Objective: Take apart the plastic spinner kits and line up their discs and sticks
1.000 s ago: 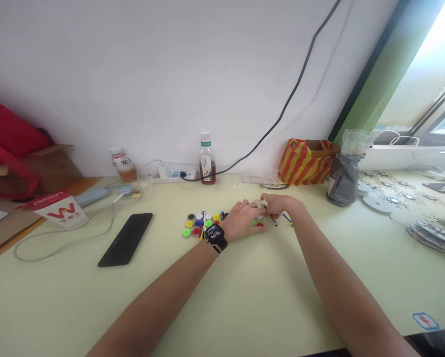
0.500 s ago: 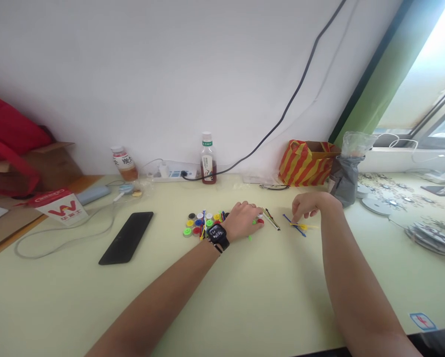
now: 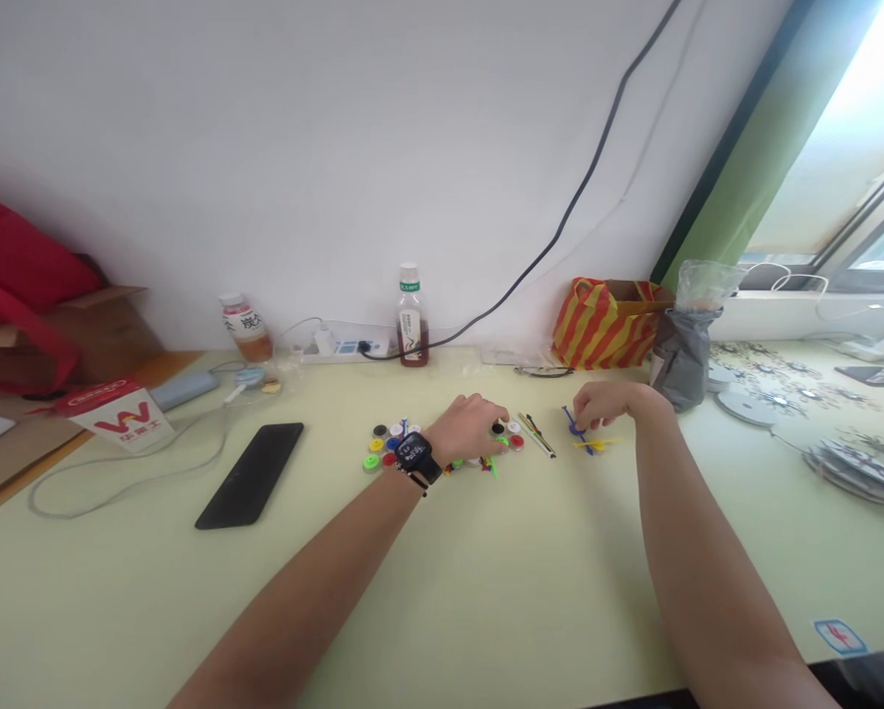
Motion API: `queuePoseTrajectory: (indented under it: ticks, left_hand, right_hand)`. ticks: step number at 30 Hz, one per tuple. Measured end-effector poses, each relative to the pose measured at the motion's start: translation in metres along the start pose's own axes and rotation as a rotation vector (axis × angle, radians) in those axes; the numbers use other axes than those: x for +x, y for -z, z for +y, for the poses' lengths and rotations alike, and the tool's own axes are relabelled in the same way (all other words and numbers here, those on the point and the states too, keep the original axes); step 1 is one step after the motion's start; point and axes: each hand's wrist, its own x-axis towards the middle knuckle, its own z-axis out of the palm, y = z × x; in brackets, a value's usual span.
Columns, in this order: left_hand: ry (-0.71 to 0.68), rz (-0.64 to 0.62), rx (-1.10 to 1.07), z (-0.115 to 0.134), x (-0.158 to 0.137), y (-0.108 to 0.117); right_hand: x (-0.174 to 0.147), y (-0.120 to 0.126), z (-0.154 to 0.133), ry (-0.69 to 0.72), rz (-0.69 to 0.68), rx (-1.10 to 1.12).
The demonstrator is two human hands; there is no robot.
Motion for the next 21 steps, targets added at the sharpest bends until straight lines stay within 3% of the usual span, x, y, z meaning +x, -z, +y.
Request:
queuePoseTrajectory:
  ticks: [6, 10, 15, 21]
  left_hand:
    - [0.002, 0.152, -0.068, 0.002, 0.000, 0.005]
    - [-0.086, 0.332, -0.236, 0.010, 0.000, 0.017]
    - [-0.133, 0.459, -0.391, 0.025, 0.001, 0.029]
    - [-0.155, 0.565, -0.393, 0.029, 0.000, 0.041]
  right_hand:
    - [-0.007, 0.004, -0.020, 0.130, 0.188, 0.052]
    - [-0.026, 0.003, -0.047, 0.333, 0.291, 0.112]
    - [-0.055, -0.006, -0.089, 0.610, 0.163, 0.266]
    - [-0.068, -0.008, -0.102, 0.647, 0.164, 0.361]
